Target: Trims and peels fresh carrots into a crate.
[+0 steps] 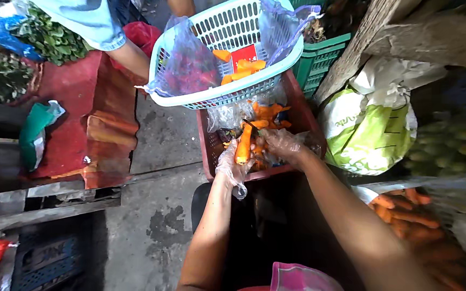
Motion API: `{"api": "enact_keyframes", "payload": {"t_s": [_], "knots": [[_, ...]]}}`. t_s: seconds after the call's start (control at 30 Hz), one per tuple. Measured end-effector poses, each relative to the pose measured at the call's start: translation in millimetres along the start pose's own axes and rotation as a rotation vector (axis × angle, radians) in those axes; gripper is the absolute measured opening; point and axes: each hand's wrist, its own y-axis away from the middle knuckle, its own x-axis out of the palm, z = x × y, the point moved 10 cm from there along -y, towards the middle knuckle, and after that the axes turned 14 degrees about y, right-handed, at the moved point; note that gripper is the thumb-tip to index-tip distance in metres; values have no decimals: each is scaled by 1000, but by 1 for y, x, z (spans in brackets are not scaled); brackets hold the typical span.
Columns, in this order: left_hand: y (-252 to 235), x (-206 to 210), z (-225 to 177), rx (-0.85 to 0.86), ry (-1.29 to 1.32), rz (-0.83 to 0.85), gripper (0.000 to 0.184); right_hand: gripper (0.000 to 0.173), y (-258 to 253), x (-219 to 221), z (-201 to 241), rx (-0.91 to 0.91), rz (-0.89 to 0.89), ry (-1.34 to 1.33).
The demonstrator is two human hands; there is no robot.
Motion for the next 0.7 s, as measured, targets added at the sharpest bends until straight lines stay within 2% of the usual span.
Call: {"api": "enact_keyframes", "payload": {"t_s": [0.1, 0.23, 0.33, 0.47, 0.7], "knots": [[0, 0, -2, 10, 4, -15, 35, 46, -1, 0, -6, 36, -14, -65], [0, -2, -6, 63, -29, -77, 25, 29, -8, 1, 0, -146, -39, 194], [-1, -2, -7, 87, -49, -88, 25, 39, -10, 2, 1, -58, 80, 197], [-3, -8, -11, 137, -60, -157, 25, 51, 3, 4, 3, 30, 87, 34], [-10, -18, -22, 260, -160, -218, 29, 49, -5, 32, 11, -53, 163, 329]]}}
